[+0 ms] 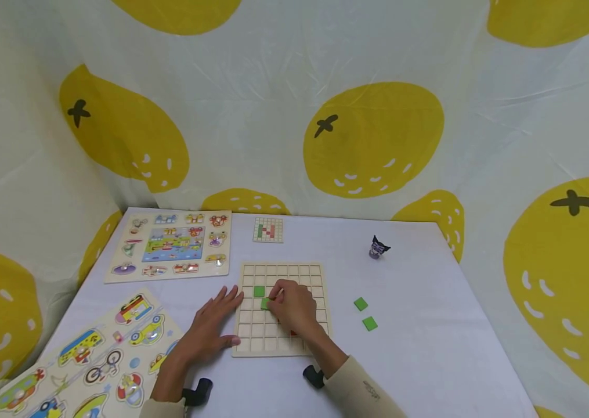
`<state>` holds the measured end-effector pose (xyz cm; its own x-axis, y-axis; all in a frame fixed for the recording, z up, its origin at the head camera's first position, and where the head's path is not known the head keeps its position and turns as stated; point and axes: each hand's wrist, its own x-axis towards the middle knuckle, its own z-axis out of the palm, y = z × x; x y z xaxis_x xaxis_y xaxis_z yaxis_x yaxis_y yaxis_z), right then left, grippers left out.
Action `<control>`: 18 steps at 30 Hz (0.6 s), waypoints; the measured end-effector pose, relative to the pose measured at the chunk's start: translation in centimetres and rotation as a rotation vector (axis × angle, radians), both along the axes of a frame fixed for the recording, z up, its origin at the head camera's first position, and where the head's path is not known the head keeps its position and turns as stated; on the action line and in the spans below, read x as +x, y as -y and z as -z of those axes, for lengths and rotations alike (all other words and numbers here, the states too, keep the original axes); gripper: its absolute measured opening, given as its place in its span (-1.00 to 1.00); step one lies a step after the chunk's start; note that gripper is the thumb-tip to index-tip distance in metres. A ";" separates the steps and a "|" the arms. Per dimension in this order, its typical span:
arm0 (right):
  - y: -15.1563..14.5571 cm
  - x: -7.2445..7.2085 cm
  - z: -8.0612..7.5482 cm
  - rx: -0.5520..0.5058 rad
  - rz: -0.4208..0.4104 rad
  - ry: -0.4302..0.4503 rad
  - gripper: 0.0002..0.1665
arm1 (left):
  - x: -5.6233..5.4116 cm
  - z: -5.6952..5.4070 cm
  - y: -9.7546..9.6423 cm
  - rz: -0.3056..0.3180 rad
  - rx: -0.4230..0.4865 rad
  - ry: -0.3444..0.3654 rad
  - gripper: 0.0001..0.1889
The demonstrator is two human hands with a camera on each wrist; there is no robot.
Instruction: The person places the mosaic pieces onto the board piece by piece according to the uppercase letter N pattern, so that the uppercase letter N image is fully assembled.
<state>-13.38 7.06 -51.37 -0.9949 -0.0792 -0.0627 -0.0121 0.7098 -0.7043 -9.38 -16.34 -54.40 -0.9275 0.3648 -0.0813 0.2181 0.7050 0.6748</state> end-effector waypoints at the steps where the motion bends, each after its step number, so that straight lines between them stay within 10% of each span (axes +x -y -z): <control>1: 0.1 0.0 0.0 0.003 0.003 -0.003 -0.86 | 0.0 0.0 0.0 -0.002 -0.002 0.016 0.08; 18: 1.9 -0.7 0.2 0.094 -0.008 -0.020 -0.86 | -0.2 0.1 0.0 -0.003 0.005 0.013 0.06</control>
